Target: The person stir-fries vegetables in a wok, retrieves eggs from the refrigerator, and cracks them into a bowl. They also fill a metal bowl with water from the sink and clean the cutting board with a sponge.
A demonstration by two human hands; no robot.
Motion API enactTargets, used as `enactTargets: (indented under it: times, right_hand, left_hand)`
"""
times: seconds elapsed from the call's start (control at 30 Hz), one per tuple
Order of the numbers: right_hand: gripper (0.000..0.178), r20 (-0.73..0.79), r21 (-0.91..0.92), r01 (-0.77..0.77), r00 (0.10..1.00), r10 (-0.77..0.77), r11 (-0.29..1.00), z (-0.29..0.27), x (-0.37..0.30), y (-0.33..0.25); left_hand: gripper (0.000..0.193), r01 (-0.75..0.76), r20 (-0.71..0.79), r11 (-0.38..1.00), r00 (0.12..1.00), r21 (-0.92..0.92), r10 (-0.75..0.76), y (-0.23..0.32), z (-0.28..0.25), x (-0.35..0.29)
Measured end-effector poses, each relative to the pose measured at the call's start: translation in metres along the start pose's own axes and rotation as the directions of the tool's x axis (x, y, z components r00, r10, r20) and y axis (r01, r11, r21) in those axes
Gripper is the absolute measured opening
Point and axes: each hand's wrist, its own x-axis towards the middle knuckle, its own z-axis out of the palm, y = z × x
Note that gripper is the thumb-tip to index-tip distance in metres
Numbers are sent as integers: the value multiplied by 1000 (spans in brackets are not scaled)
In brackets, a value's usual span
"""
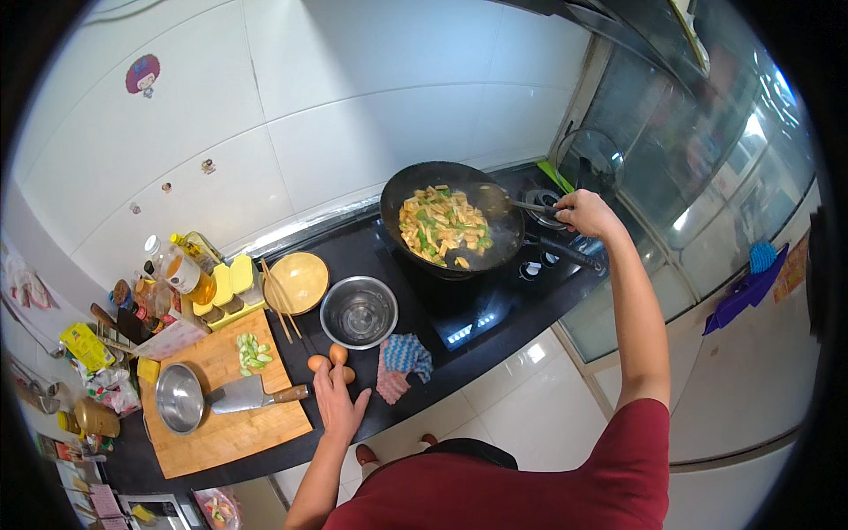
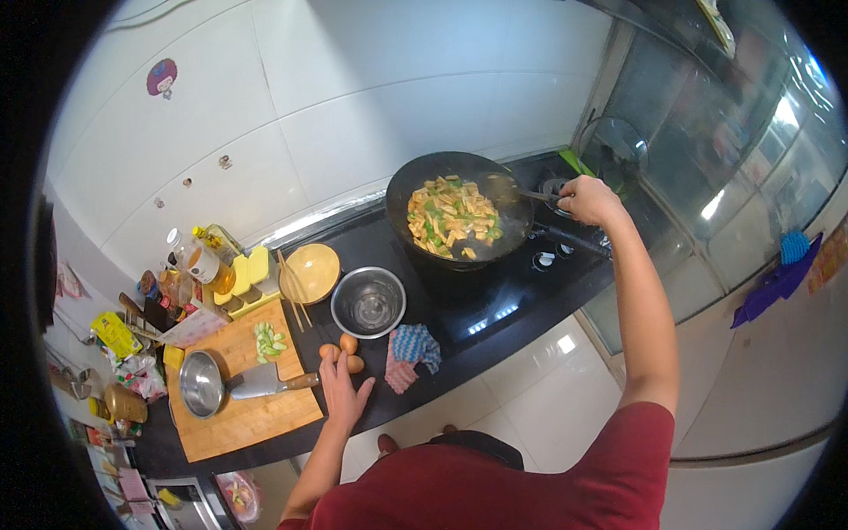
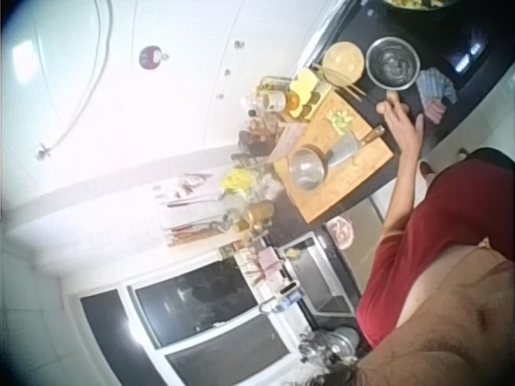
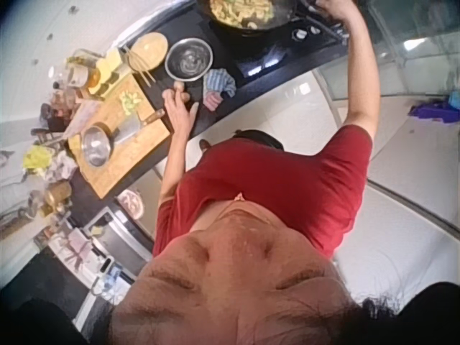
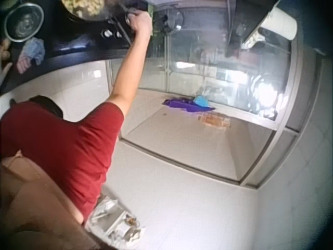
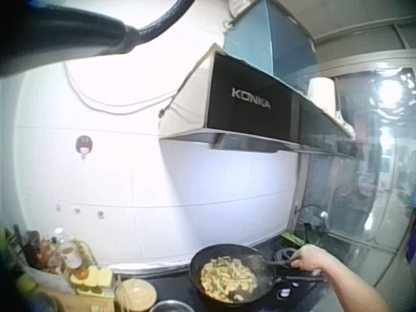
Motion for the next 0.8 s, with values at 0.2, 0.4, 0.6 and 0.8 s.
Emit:
enactTargets:
  times: [0.2,0.4,0.6,0.8]
  right_hand:
    - [17,196,535,-202,974,112,821,59,78,27]
    - [25,-27,218,267,963,-268,939,86,79,-45]
    - [38,48,-289,519,847,-529,804,38,-4,-82]
    - [38,109,-443,480,867,-486,757,-12,-51,-58]
  left_hand:
    - [74,-35,22,999,999,-26,35,13,3,-6]
    - [73,-35,35,998,999,-57,37,17,4,-7]
    - [71,0,61,988,998,-153,9,18,20,-1]
    - [65,42,75,941,997,-336,-18,15,57,8]
